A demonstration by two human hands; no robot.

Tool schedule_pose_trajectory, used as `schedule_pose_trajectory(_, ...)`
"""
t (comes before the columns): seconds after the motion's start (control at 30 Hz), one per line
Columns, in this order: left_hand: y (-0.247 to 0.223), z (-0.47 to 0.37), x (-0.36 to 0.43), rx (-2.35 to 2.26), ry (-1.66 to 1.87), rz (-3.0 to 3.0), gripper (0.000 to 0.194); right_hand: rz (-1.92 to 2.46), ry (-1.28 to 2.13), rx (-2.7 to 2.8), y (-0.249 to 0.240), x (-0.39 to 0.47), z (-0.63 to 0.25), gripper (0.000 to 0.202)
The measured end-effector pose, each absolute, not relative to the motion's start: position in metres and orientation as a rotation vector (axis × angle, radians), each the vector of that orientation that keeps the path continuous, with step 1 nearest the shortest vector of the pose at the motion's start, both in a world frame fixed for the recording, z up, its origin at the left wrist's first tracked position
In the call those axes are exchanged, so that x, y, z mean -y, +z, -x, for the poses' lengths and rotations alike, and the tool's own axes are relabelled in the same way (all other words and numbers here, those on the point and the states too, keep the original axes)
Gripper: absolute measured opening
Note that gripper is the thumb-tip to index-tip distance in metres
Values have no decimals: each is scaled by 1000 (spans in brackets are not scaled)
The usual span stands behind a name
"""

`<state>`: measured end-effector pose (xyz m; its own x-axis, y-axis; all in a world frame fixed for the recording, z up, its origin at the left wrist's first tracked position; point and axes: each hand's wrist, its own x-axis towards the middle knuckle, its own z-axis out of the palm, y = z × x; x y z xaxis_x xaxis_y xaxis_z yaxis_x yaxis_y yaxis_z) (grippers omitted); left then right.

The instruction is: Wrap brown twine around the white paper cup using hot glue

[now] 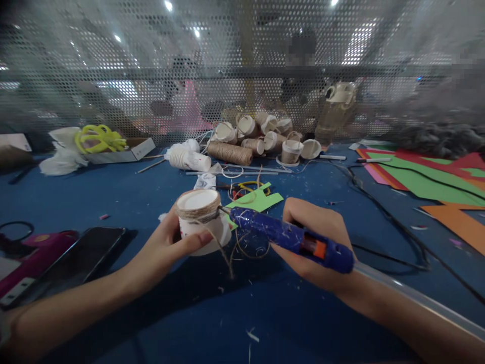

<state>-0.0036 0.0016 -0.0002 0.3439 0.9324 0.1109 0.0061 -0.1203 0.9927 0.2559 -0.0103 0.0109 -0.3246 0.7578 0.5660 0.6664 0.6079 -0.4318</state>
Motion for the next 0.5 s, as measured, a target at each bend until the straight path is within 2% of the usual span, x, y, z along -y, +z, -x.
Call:
schedule_pose_trajectory(0.3,-2,5,-2,-908,918,-1345,66,1086,166,2081,8,11,-253,30)
schedule_pose_trajectory(0.5,-5,6,-4,-817,915,-1326,53,1087,215,2069,5,13,-254,30)
